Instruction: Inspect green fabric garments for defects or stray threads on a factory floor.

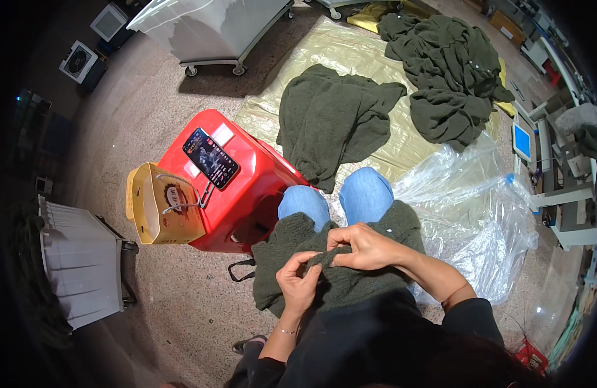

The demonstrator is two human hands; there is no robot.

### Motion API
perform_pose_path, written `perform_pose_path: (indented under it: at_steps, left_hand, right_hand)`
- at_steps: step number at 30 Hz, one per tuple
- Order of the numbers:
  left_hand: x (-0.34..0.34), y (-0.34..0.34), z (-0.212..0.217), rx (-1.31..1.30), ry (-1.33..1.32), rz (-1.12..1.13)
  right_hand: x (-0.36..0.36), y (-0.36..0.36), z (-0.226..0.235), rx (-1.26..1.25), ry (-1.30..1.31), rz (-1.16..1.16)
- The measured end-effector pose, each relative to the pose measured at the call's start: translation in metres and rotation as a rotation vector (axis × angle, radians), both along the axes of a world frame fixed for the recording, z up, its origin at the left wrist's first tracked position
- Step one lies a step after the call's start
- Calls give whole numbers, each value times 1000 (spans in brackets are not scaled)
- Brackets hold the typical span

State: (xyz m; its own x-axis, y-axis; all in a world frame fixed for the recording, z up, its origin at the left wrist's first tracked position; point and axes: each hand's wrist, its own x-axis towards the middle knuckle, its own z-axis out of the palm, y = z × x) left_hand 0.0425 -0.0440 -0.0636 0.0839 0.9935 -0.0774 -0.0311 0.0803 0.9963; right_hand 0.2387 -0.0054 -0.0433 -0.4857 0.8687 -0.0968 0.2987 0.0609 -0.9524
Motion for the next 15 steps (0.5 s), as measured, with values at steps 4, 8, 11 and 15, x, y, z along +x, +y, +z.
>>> perform_pose_path:
  at_steps: [4, 8, 11, 15]
  left_hand:
    - [-5, 3, -1, 3, 41, -94]
    - [-13, 11, 1, -188, -107, -177]
    - [-12, 8, 1, -292, -301, -119]
    - [-11, 17, -2, -375, -335, -108]
  right_hand:
    - [8, 8, 3, -195, -2, 195]
    - [6, 7, 14, -135, 15, 220]
    - [1, -3, 17, -90, 12, 106]
    - [-3, -10, 10, 137, -13, -14]
